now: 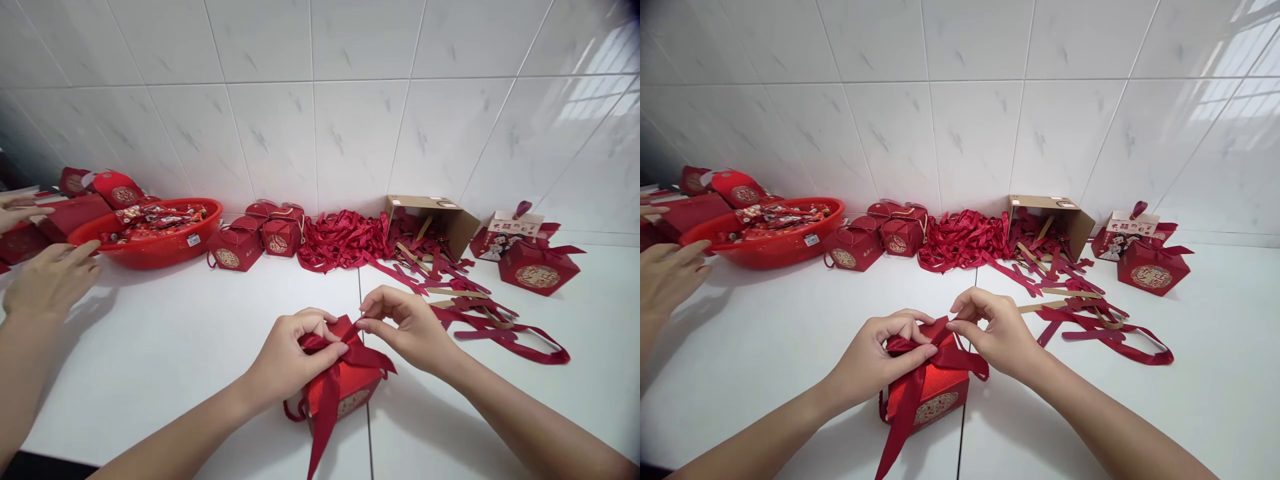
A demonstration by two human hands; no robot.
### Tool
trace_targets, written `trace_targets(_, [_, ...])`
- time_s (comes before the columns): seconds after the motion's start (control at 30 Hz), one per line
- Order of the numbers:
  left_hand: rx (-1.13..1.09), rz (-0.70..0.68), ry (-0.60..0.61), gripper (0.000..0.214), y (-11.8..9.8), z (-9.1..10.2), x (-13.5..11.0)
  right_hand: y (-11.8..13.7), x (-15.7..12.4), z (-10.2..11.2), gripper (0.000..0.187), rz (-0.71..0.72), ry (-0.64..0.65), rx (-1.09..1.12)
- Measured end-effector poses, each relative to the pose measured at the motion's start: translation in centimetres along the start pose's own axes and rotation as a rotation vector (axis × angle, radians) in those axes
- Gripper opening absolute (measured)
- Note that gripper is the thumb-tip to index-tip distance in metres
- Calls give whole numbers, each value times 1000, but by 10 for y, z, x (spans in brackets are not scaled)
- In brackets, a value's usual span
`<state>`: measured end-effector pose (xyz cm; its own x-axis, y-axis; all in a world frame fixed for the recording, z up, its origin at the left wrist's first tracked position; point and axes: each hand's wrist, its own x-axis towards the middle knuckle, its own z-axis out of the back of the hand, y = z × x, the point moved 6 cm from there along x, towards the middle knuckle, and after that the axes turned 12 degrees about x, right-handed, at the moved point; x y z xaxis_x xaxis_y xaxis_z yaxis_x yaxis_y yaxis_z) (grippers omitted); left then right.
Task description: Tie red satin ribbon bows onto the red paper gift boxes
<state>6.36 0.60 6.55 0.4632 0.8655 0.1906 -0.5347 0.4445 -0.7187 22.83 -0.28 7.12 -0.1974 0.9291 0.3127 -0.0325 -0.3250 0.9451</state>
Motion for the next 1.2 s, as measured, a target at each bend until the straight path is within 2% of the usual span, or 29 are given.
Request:
trace_targets(0.2, [42, -70, -23, 29, 1, -4, 0, -5, 2, 5, 17, -66, -58, 38])
trace_targets(0.33, [42, -103, -2, 28, 2, -5, 1, -4, 1, 6, 22, -34, -68, 34])
trace_targets(0.47, [3, -93, 4, 23, 5, -4, 2, -2, 1, 3, 12, -30, 82, 10])
trace_targets(0.6, [-31, -75, -24, 16, 7, -3, 1, 2, -1, 11, 21, -107, 181, -59])
trace_targets(0.67, [-40, -65, -24, 15, 8, -2, 1, 5, -4, 15, 20, -139, 238, -119])
trace_targets(0.8, [-62, -53, -17, 13, 9, -3, 1, 10, -9, 10, 24, -84, 381, -210])
trace_targets(1.0, [-55, -43, -16, 12, 9, -4, 1, 4, -5, 4, 15, -65, 308, -176])
trace_targets(1.2, [-49, -39, -9, 12, 9, -4, 1, 2, -6, -3, 23, -1, 199, -91])
